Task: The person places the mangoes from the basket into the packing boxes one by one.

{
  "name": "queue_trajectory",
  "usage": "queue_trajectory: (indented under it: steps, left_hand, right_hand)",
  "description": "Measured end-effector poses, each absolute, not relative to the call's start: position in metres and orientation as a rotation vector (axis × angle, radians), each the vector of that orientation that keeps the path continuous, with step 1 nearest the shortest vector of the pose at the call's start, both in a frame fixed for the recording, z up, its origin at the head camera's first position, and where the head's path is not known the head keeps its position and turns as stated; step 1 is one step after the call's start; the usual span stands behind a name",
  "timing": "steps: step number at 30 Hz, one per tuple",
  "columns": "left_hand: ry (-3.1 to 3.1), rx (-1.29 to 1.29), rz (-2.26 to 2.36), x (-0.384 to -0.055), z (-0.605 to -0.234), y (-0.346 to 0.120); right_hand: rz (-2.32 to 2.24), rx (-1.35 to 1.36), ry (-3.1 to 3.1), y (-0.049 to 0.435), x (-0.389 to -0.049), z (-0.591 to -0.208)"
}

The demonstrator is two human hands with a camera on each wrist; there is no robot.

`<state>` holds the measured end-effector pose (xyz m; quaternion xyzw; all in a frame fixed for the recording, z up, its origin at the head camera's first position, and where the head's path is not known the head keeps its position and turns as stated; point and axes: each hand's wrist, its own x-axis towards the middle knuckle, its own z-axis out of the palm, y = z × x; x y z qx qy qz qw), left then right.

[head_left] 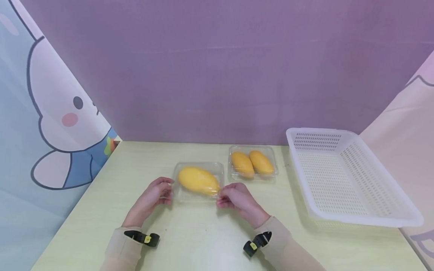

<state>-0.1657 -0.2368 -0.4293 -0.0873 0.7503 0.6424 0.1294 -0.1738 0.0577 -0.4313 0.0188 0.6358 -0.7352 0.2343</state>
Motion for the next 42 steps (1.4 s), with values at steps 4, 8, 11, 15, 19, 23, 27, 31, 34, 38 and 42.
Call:
queue_trajectory:
  steps: [4,8,11,15,19,23,27,31,34,38,42]
  left_hand:
    - [2.179,-0.229,1.847,-0.165,-0.428,-0.236]
    - [2.179,-0.191,1.828,-0.164,-0.429,-0.235]
    - [2.186,-0.183,1.830,-0.165,-0.430,-0.233]
    - [2.197,-0.198,1.856,-0.166,-0.432,-0.232]
    - [2.202,-0.214,1.880,-0.167,-0.435,-0.231]
    - [2.218,-0.229,1.878,-0.167,-0.435,-0.229]
    - [2.237,-0.250,1.877,-0.167,-0.434,-0.227]
    - [2.247,-0.290,1.892,-0.167,-0.434,-0.226]
    - [2.260,-0.301,1.890,-0.167,-0.434,-0.226]
    - [2.302,-0.305,1.860,-0.168,-0.434,-0.226]
    - [2.343,-0.330,1.827,-0.172,-0.433,-0.224]
  right_hand:
    - [-2.046,0.080,1.749,0.056,-0.177,-0.433]
    - [-2.056,0.105,1.755,0.055,-0.180,-0.433]
    - [-2.059,0.102,1.758,0.054,-0.181,-0.433]
    - [-2.060,0.090,1.770,0.054,-0.182,-0.432]
    - [-2.061,0.084,1.794,0.053,-0.183,-0.431]
    - [-2.057,0.074,1.821,0.052,-0.184,-0.430]
    - [-2.051,0.073,1.849,0.051,-0.185,-0.429]
    - [-2.040,0.076,1.893,0.048,-0.186,-0.431]
    - [-2.022,0.076,1.927,0.047,-0.186,-0.431]
    - [-2.001,0.082,1.963,0.048,-0.187,-0.431]
    - [-1.965,0.086,2.013,0.048,-0.189,-0.432]
